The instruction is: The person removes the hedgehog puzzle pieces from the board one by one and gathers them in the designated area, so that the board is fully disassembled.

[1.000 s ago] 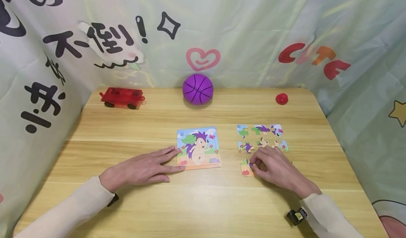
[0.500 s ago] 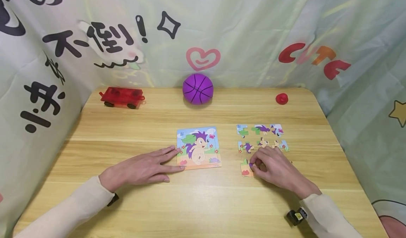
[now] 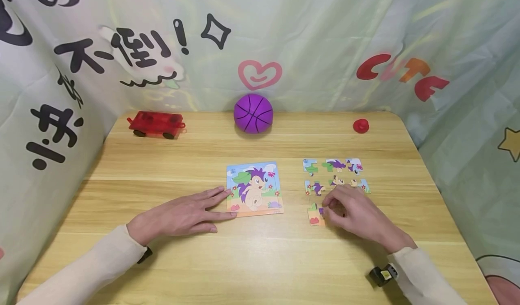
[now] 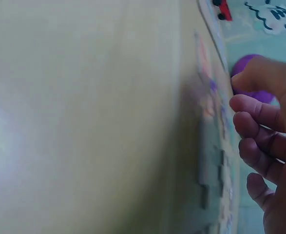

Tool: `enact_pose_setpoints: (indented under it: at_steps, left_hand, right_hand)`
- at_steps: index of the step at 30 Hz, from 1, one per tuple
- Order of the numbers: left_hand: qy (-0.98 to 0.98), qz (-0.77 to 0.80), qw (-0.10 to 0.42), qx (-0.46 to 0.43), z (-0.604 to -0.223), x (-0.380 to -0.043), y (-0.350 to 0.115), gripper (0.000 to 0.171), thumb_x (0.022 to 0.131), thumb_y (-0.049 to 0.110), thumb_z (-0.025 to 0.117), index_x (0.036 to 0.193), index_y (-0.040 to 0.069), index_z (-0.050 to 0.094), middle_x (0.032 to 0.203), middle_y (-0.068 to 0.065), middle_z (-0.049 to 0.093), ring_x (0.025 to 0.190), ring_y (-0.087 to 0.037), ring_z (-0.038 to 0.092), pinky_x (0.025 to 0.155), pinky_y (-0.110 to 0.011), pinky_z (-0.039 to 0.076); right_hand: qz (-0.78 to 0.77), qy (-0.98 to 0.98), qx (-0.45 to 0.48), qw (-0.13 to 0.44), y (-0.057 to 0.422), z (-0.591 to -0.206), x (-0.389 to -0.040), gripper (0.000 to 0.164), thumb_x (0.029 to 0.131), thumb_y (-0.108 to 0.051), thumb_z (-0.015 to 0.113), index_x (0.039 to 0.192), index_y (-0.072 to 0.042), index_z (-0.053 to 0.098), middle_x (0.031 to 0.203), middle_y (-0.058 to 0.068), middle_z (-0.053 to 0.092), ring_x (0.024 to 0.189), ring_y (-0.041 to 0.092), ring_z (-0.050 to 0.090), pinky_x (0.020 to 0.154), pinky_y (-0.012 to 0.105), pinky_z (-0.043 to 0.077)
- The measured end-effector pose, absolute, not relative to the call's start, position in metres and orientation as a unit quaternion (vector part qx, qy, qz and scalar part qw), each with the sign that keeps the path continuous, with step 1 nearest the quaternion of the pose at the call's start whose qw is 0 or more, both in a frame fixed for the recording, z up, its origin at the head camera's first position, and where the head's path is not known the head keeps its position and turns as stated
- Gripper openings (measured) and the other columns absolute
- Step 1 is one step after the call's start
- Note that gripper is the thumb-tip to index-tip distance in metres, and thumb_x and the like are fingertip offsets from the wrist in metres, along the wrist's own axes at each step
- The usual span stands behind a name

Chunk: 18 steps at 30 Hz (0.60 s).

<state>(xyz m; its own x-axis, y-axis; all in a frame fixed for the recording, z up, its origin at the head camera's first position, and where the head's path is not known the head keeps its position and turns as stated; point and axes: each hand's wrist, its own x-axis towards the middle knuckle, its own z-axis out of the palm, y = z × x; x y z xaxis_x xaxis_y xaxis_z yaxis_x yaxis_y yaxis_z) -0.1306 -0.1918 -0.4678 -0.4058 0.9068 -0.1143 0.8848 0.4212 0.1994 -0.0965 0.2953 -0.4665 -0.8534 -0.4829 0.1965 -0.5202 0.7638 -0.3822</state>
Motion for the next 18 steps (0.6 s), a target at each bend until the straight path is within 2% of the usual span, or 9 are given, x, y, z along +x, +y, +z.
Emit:
enact_pose_setpoints:
  at_steps: [6, 14, 16, 18]
  left_hand:
    - [0.837, 0.054, 0.106, 0.533, -0.467, -0.131, -0.193, 0.054, 0.115, 0.047, 0.052, 0.167, 0.037, 0.044, 0.179, -0.019, 0.027, 0.167, -0.040, 0.026, 0.133, -0.050, 0.034]
    - [0.844, 0.105, 0.128, 0.511, -0.468, -0.135, -0.194, 0.056, 0.115, 0.046, 0.053, 0.169, 0.038, 0.040, 0.182, -0.014, 0.022, 0.168, -0.034, 0.027, 0.132, -0.050, 0.035]
    - [0.850, 0.119, 0.124, 0.498, -0.468, -0.137, -0.195, 0.056, 0.115, 0.046, 0.052, 0.169, 0.038, 0.040, 0.182, -0.012, 0.023, 0.167, -0.032, 0.029, 0.131, -0.050, 0.036]
    - [0.861, 0.132, 0.124, 0.475, -0.466, -0.140, -0.197, 0.055, 0.116, 0.047, 0.051, 0.169, 0.039, 0.039, 0.181, -0.009, 0.027, 0.166, -0.030, 0.031, 0.131, -0.051, 0.037]
  right_hand:
    - [0.245, -0.936, 0.238, 0.089, 0.314, -0.452, -0.105, 0.027, 0.088, -0.003, 0.086, 0.107, -0.020, 0.077, 0.101, -0.014, 0.071, 0.092, 0.001, 0.059, 0.082, 0.018, 0.049]
    - [0.261, -0.942, 0.165, 0.129, 0.338, -0.441, -0.113, 0.019, 0.095, -0.002, 0.079, 0.111, -0.012, 0.077, 0.103, -0.004, 0.071, 0.098, -0.014, 0.051, 0.082, 0.011, 0.044]
    - [0.260, -0.942, 0.155, 0.145, 0.345, -0.441, -0.115, 0.020, 0.096, -0.001, 0.078, 0.114, -0.010, 0.077, 0.104, -0.006, 0.070, 0.099, -0.016, 0.049, 0.084, 0.010, 0.042]
    - [0.260, -0.941, 0.146, 0.160, 0.353, -0.440, -0.117, 0.019, 0.098, -0.001, 0.076, 0.116, -0.008, 0.077, 0.105, -0.015, 0.066, 0.100, -0.018, 0.048, 0.083, 0.010, 0.041]
